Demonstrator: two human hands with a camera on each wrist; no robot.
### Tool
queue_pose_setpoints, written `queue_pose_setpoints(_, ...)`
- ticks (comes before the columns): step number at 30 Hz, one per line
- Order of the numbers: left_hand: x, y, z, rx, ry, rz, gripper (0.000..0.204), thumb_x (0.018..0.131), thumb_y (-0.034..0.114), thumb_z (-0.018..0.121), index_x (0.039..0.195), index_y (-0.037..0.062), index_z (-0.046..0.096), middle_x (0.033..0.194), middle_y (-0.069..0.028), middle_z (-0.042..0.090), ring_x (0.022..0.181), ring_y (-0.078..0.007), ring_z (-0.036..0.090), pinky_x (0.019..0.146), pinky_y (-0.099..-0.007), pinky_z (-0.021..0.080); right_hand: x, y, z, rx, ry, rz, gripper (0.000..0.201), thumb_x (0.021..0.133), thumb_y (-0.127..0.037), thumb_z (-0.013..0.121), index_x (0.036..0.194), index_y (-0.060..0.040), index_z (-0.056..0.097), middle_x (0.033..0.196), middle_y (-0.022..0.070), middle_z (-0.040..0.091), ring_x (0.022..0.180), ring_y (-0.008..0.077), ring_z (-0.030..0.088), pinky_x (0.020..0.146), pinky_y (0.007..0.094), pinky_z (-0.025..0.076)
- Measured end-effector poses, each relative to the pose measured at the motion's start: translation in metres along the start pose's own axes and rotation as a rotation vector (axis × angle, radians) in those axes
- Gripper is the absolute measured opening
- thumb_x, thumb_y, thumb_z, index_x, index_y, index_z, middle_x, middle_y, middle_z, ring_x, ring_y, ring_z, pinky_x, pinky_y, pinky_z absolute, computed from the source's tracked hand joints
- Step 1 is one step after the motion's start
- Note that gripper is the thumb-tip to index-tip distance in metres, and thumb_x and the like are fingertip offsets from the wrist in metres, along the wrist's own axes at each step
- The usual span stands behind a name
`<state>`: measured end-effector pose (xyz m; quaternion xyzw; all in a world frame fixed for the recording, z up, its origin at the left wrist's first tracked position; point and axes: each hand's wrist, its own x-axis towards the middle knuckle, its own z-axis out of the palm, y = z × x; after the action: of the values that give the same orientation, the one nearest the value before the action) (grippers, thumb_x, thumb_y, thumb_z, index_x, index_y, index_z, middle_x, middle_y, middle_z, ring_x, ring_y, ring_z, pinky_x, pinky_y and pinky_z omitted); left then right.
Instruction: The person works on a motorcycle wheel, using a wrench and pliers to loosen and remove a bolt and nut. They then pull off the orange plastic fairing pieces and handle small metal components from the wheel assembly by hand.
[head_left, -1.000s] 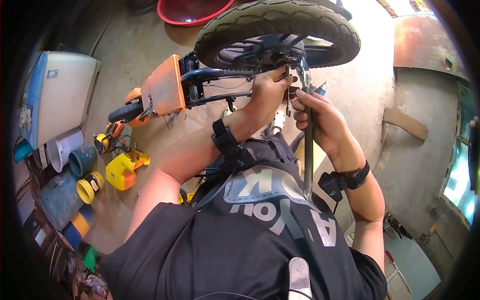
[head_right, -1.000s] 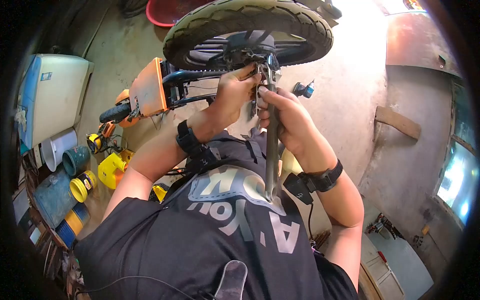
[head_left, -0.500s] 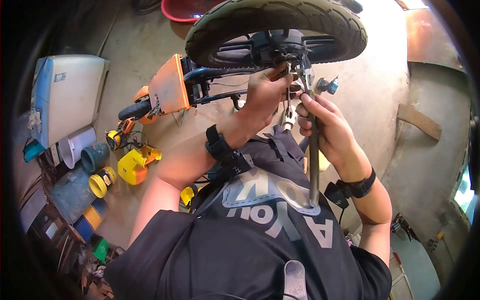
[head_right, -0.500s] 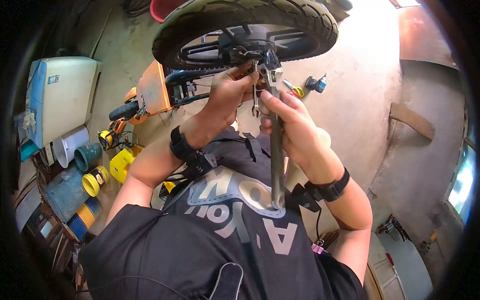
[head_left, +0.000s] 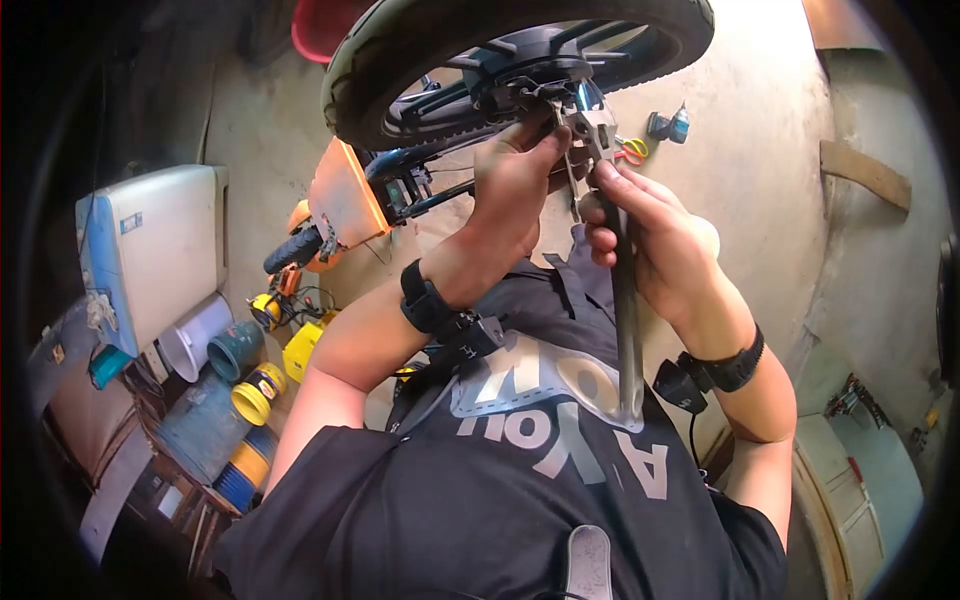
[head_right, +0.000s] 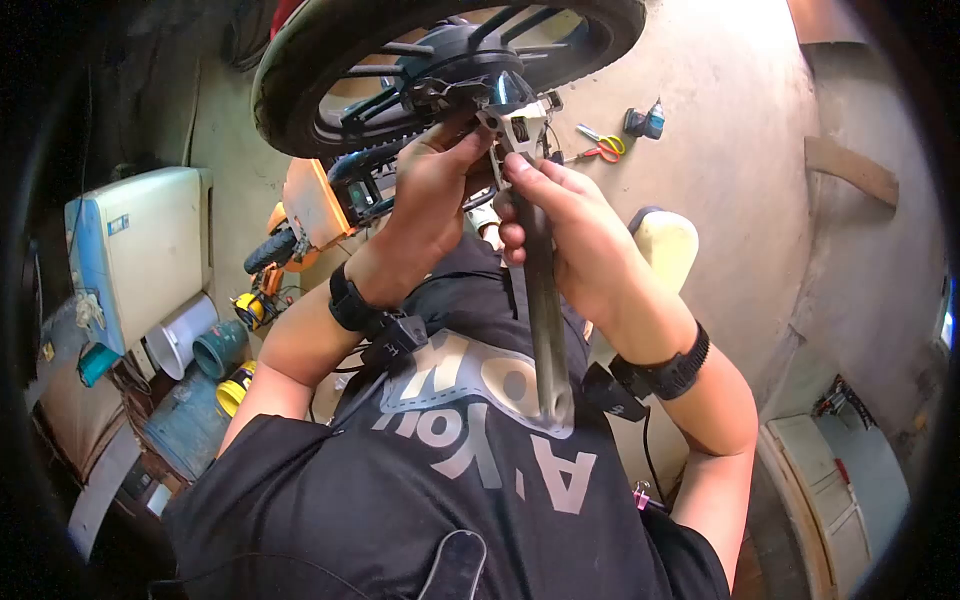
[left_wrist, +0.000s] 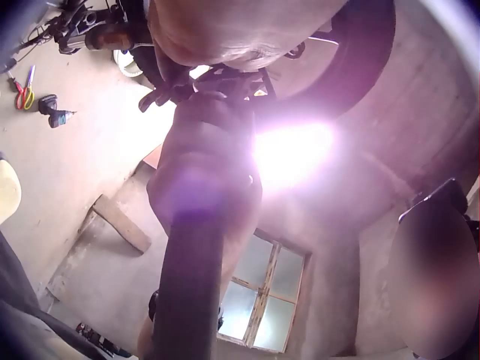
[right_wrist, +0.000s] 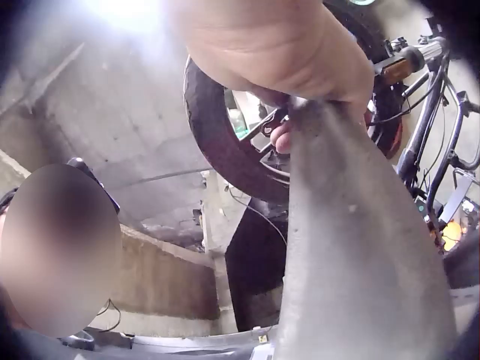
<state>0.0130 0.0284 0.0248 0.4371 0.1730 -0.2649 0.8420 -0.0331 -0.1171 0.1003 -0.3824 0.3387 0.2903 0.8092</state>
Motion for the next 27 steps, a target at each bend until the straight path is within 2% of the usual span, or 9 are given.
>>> queue_pose_setpoints(3,-0.002,0.003,0.002,0.021,0.009,-0.010,0.020,0.100,0.008,0.059,0.119,0.0028,0.064,0.108,-0.0070,0.070,0.092,-0.0171,0.069,0.087,-0.0350,0.057,-0.007,0.005,0.002,0.072,0.002,-0.029,0.021,0.103,-0.030,0.058,0.108,-0.0096,0.055,0.083,0.0037,0.055,0.064,0.0105,0.051,0.055,0.0236,0.042)
queue_pose_setpoints(6,-0.002,0.002,0.003,0.062,0.025,0.002,0.025,0.100,0.011,0.061,0.123,0.0019,0.063,0.113,-0.0077,0.069,0.096,-0.0188,0.069,0.087,-0.0346,0.057,-0.007,0.004,-0.008,-0.041,0.023,-0.057,0.020,0.103,-0.029,0.058,0.106,-0.0089,0.056,0.082,0.0030,0.054,0.063,0.0096,0.050,0.054,0.0231,0.041)
queue_pose_setpoints(8,-0.002,0.003,0.004,0.054,0.015,-0.005,0.026,0.100,0.009,0.059,0.125,0.0019,0.062,0.113,-0.0080,0.069,0.097,-0.0190,0.069,0.088,-0.0346,0.057,-0.011,0.003,-0.009,-0.016,-0.029,-0.017,0.021,0.101,-0.032,0.062,0.104,-0.0111,0.057,0.080,-0.0008,0.056,0.066,0.0084,0.055,0.057,0.0236,0.046)
queue_pose_setpoints(12,0.000,0.002,-0.001,0.081,-0.005,-0.031,0.029,0.100,0.009,0.058,0.129,0.0021,0.061,0.115,-0.0087,0.067,0.099,-0.0199,0.068,0.088,-0.0333,0.056,-0.018,0.017,-0.006,0.009,0.018,-0.064,0.021,0.101,-0.033,0.062,0.103,-0.0124,0.056,0.079,-0.0022,0.056,0.064,0.0079,0.055,0.056,0.0229,0.044)
queue_pose_setpoints(14,0.000,0.001,-0.001,0.068,0.001,-0.028,0.030,0.100,0.009,0.059,0.129,0.0020,0.061,0.116,-0.0090,0.067,0.099,-0.0201,0.068,0.087,-0.0329,0.056,-0.017,0.014,-0.012,-0.118,0.174,-0.059,0.020,0.103,-0.028,0.057,0.104,-0.0080,0.059,0.078,0.0005,0.054,0.061,0.0090,0.050,0.054,0.0237,0.041)
queue_pose_setpoints(19,0.000,0.002,0.001,0.078,0.019,-0.025,0.030,0.100,0.009,0.059,0.129,0.0019,0.061,0.115,-0.0097,0.068,0.098,-0.0203,0.069,0.086,-0.0332,0.056,0.010,0.015,-0.049,-0.284,0.154,-0.144,0.022,0.104,-0.030,0.057,0.107,-0.0084,0.057,0.075,-0.0016,0.052,0.058,0.0070,0.049,0.051,0.0221,0.040)
queue_pose_setpoints(21,-0.002,0.004,0.002,0.078,0.040,-0.034,0.030,0.100,0.009,0.058,0.129,0.0021,0.061,0.114,-0.0099,0.068,0.098,-0.0204,0.069,0.087,-0.0338,0.057,0.023,0.009,-0.064,-0.463,0.060,-0.174,0.025,0.104,-0.033,0.056,0.109,-0.0086,0.056,0.072,-0.0033,0.050,0.055,0.0045,0.047,0.048,0.0198,0.039)
queue_pose_setpoints(24,-0.003,0.003,0.001,0.093,0.028,-0.032,0.027,0.101,0.011,0.059,0.127,0.0033,0.062,0.119,-0.0126,0.069,0.105,-0.0233,0.070,0.091,-0.0355,0.058,0.038,-0.001,-0.080,-0.526,-0.094,-0.227,0.028,0.104,-0.035,0.055,0.112,-0.0080,0.055,0.070,-0.0046,0.048,0.052,0.0028,0.045,0.046,0.0184,0.038)
queue_pose_setpoints(27,-0.003,0.004,0.001,0.096,0.030,-0.045,0.026,0.102,0.011,0.057,0.127,0.0049,0.063,0.118,-0.0103,0.069,0.104,-0.0220,0.070,0.091,-0.0353,0.057,0.046,-0.012,-0.088,-0.586,-0.178,-0.255,0.032,0.103,-0.035,0.059,0.105,-0.0037,0.052,0.067,-0.0029,0.048,0.052,0.0057,0.049,0.048,0.0214,0.041)
